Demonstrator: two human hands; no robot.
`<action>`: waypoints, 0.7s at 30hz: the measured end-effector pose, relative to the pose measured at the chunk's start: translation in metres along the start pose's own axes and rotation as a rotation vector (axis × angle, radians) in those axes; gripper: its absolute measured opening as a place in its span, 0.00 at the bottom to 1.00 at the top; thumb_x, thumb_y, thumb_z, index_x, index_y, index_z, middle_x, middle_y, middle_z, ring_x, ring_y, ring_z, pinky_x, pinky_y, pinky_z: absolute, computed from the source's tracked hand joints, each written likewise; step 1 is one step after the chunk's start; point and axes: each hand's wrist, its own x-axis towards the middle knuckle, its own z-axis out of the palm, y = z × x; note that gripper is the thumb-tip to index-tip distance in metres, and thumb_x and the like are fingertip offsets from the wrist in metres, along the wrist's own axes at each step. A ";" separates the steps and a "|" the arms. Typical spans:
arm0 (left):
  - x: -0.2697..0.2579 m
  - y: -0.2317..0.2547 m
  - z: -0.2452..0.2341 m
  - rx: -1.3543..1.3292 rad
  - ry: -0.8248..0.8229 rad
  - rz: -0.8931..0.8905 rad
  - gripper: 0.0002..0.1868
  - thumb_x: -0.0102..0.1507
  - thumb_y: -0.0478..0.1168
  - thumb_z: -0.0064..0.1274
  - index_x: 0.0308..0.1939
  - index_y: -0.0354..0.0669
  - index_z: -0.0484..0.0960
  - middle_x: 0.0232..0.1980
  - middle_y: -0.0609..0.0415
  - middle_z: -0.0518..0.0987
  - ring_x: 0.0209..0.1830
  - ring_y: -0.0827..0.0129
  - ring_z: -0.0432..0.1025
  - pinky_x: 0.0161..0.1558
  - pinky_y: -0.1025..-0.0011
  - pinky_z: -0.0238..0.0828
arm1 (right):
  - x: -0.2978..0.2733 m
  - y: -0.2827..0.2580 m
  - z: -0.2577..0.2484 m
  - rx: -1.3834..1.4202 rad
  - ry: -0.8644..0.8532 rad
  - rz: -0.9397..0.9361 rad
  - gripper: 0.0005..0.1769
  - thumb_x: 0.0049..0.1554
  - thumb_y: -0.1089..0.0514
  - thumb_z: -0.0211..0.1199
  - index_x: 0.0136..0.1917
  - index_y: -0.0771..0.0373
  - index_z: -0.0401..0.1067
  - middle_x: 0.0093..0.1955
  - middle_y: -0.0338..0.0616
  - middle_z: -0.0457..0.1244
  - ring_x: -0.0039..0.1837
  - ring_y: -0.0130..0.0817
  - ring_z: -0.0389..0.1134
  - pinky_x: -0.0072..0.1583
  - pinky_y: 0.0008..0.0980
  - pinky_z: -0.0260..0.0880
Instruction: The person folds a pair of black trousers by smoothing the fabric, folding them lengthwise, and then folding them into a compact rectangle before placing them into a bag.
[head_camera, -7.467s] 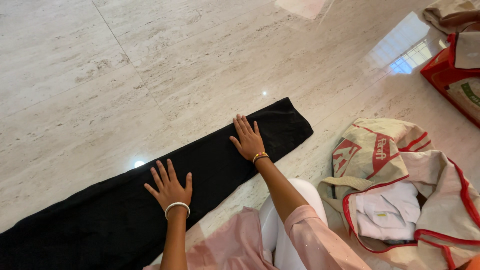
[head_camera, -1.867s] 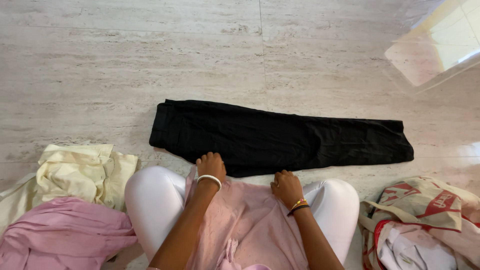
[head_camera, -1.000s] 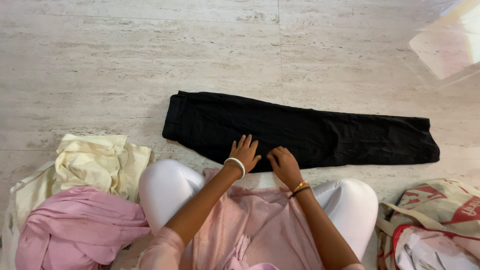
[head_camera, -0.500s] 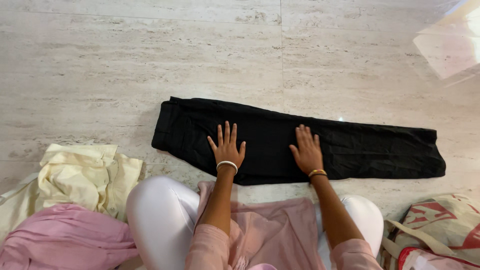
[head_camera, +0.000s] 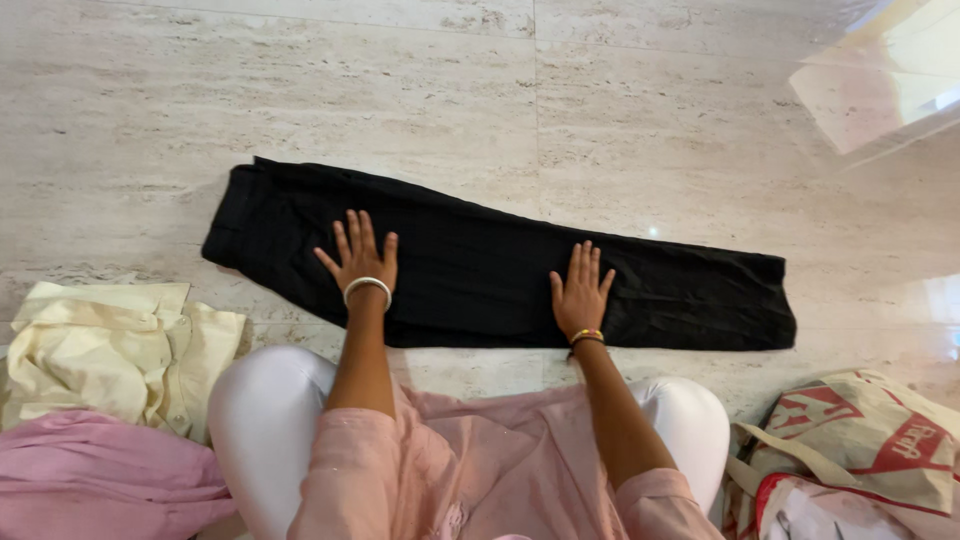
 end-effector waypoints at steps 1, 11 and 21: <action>0.003 -0.007 -0.006 0.003 -0.042 -0.039 0.42 0.69 0.70 0.16 0.82 0.57 0.37 0.85 0.65 0.33 0.85 0.64 0.25 0.75 0.39 0.11 | 0.001 -0.012 0.003 0.002 -0.001 0.005 0.41 0.67 0.37 0.41 0.83 0.64 0.45 0.86 0.49 0.39 0.86 0.45 0.35 0.79 0.63 0.29; -0.037 0.087 0.026 -0.187 0.214 0.515 0.47 0.71 0.66 0.34 0.81 0.35 0.45 0.85 0.42 0.42 0.86 0.50 0.34 0.79 0.42 0.28 | 0.009 -0.106 0.004 0.099 -0.023 -0.182 0.41 0.68 0.38 0.43 0.83 0.66 0.45 0.86 0.52 0.39 0.87 0.46 0.35 0.78 0.65 0.28; -0.050 0.071 0.066 0.051 0.056 0.505 0.40 0.70 0.66 0.33 0.81 0.55 0.48 0.85 0.55 0.42 0.84 0.56 0.34 0.76 0.37 0.26 | 0.021 -0.026 -0.004 0.011 -0.085 -0.213 0.40 0.68 0.38 0.42 0.83 0.63 0.44 0.86 0.48 0.39 0.86 0.42 0.36 0.80 0.55 0.32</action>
